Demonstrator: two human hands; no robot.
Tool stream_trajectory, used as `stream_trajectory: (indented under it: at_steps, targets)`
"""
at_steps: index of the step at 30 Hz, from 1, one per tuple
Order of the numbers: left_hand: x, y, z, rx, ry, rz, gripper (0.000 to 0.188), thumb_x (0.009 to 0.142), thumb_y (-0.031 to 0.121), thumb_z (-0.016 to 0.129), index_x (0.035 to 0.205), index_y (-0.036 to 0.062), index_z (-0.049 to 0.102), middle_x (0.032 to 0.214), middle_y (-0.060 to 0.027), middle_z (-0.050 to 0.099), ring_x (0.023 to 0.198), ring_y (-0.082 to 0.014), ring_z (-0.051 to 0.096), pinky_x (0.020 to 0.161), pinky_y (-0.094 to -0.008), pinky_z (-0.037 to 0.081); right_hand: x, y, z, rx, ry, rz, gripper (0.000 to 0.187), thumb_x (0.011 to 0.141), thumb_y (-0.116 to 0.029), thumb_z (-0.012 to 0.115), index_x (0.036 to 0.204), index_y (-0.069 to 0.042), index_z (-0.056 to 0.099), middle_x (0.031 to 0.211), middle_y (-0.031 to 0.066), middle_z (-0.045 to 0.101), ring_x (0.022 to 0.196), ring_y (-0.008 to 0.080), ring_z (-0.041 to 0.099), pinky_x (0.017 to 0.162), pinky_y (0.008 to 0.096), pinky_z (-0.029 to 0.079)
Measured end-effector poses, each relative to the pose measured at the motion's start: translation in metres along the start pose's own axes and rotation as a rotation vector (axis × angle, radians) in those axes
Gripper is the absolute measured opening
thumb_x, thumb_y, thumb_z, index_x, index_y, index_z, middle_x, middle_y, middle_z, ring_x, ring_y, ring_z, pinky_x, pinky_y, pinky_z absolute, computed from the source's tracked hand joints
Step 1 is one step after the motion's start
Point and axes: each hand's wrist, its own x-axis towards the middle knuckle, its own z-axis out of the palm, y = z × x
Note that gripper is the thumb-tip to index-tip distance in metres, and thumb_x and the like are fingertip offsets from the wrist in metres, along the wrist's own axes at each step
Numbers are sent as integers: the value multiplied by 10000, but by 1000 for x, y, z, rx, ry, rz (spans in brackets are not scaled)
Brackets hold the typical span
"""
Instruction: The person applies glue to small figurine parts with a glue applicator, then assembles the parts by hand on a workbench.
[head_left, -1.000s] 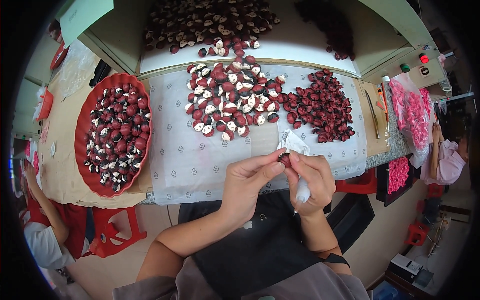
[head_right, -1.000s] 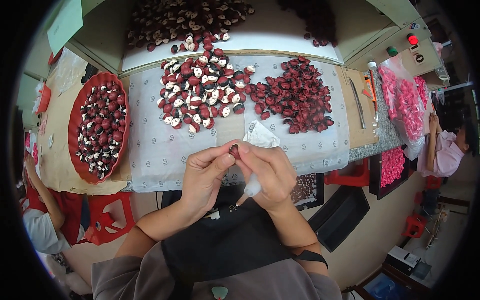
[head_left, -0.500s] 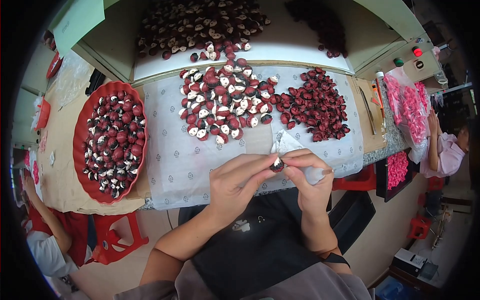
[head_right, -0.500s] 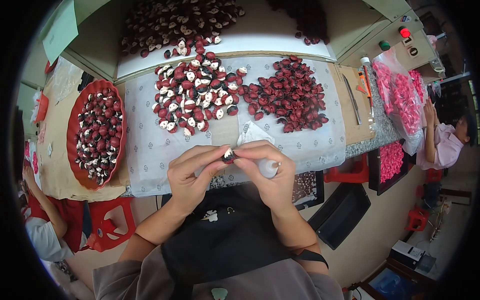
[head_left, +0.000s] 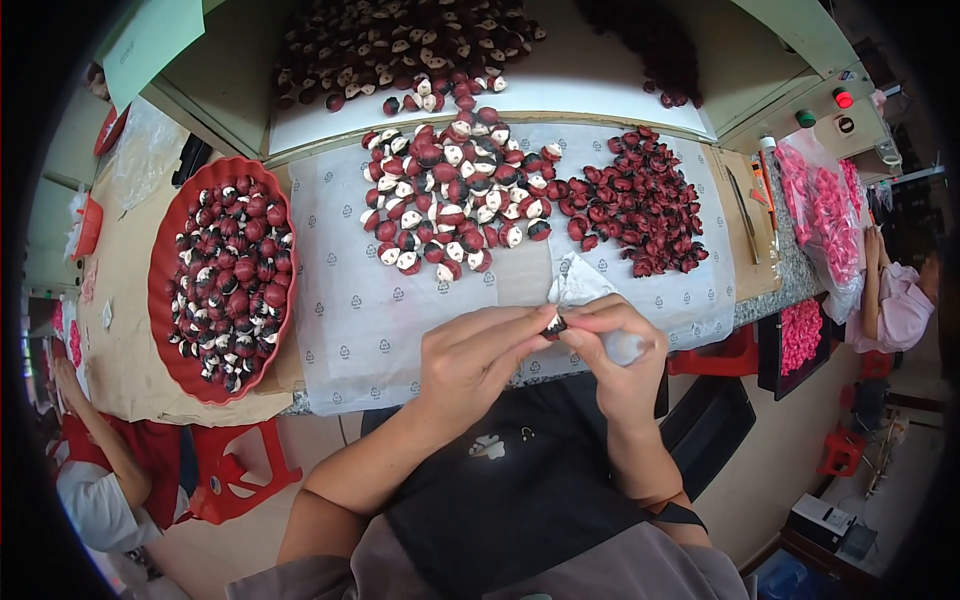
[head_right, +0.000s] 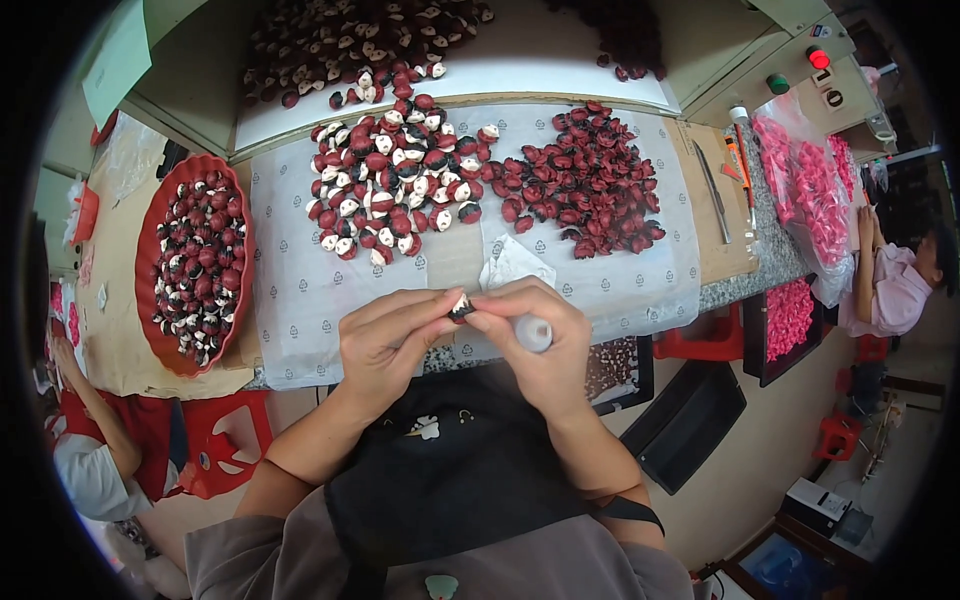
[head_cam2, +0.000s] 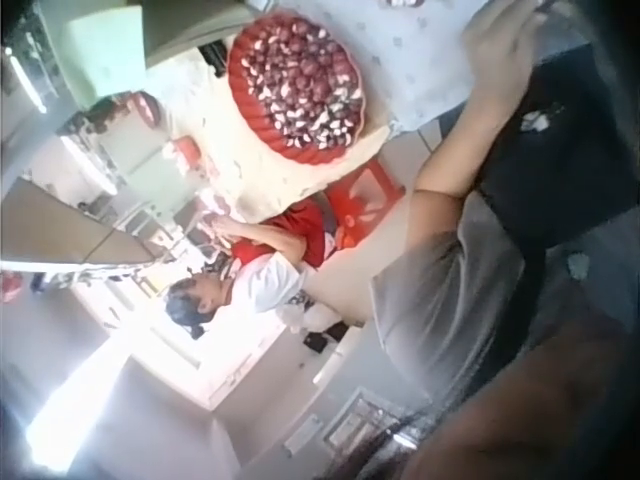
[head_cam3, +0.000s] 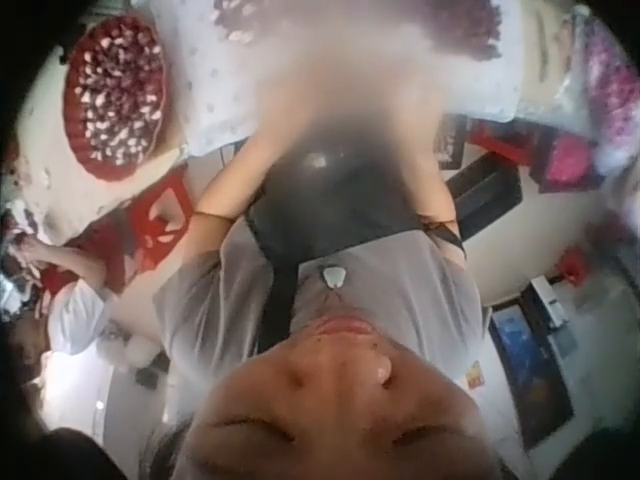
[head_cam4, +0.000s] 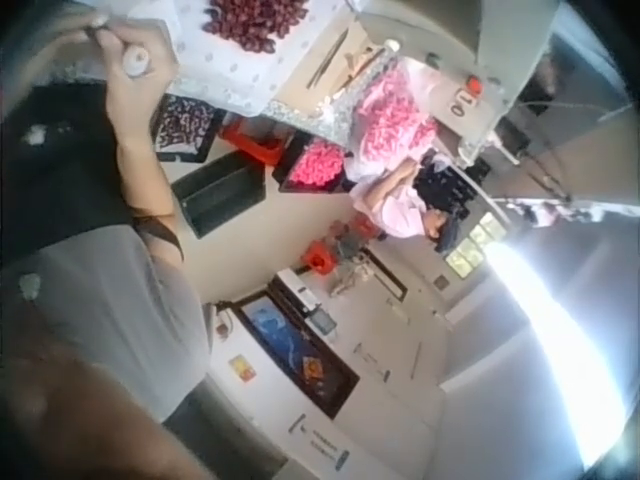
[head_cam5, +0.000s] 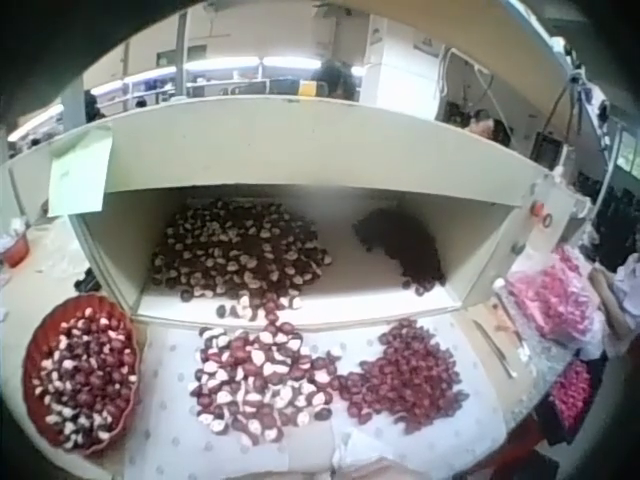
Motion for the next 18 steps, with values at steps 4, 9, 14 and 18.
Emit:
stream_trajectory:
  at_steps: [4,9,14,18]
  targets:
    - [0,7,5,-826,49,-280,275,709,-41,575,980,-8,538,932,-82,566,838,-125,549,736,-229,444,-1,0,8,-459,105,-657,244,624,27,661,843,21,552,758,134,578,661,190,562,540,255,435]
    - [-5,-1,3,-987,-43,-498,302,744,-47,538,1040,-14,487,978,-76,542,906,-122,519,790,-236,420,-4,-5,8,-504,81,-500,294,630,-34,681,892,8,551,841,146,554,687,182,559,523,250,442]
    - [-5,3,4,-968,-63,-521,270,762,-35,522,1030,-25,493,977,-84,548,885,-119,529,775,-235,430,-2,-6,4,-512,58,-524,279,581,3,689,845,-13,600,800,92,542,616,171,551,501,236,445]
    - [-9,3,1,-866,-65,-497,246,771,-22,519,1017,-32,505,949,-93,562,858,-121,541,760,-234,440,-6,-3,8,-503,43,-513,279,574,6,688,838,-10,600,792,94,541,601,170,545,497,237,440]
